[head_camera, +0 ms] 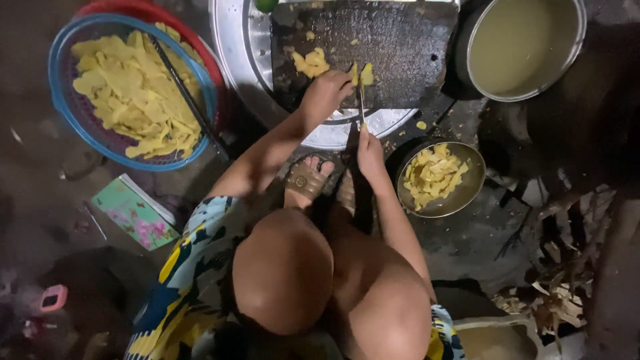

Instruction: Slicing ginger roots into thin pieces using a knife on a cutting board.

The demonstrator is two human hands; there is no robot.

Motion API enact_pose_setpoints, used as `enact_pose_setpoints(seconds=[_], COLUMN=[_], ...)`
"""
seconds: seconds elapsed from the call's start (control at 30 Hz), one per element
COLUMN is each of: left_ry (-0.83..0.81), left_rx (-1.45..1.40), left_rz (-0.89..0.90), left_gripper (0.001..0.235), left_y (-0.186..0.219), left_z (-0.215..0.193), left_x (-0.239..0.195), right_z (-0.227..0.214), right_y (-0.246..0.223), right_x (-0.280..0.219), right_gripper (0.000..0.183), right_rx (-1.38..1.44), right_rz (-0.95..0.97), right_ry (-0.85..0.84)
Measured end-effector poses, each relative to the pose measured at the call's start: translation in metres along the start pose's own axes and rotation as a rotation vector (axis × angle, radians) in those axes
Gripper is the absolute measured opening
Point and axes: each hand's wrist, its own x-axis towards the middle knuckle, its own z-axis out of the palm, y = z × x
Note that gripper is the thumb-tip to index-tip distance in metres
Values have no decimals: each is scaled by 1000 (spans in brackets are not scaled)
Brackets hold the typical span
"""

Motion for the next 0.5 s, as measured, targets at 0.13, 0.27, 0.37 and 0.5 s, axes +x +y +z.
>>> enact_pose_setpoints(seconds=[0.13, 0.27, 0.37, 0.5], left_ry=[6, 20, 21, 54], left_rx=[-17, 24, 135, 73], left_rz=[-20, 15, 21, 20], left_gripper=[20, 23, 21, 20], left_y=[-6, -11, -22, -12], left_z=[5, 12, 20, 12], left_x=[-3, -3, -9, -4], right_z=[1, -10, -17, -12], right_y=[33, 22, 3, -5], right_x=[23, 42, 40, 43], right_gripper=[67, 65, 61, 57], right_rx=[66, 173, 152, 165], right_rz=[34, -123, -165, -150], right_ry=[-8, 40, 77, 72])
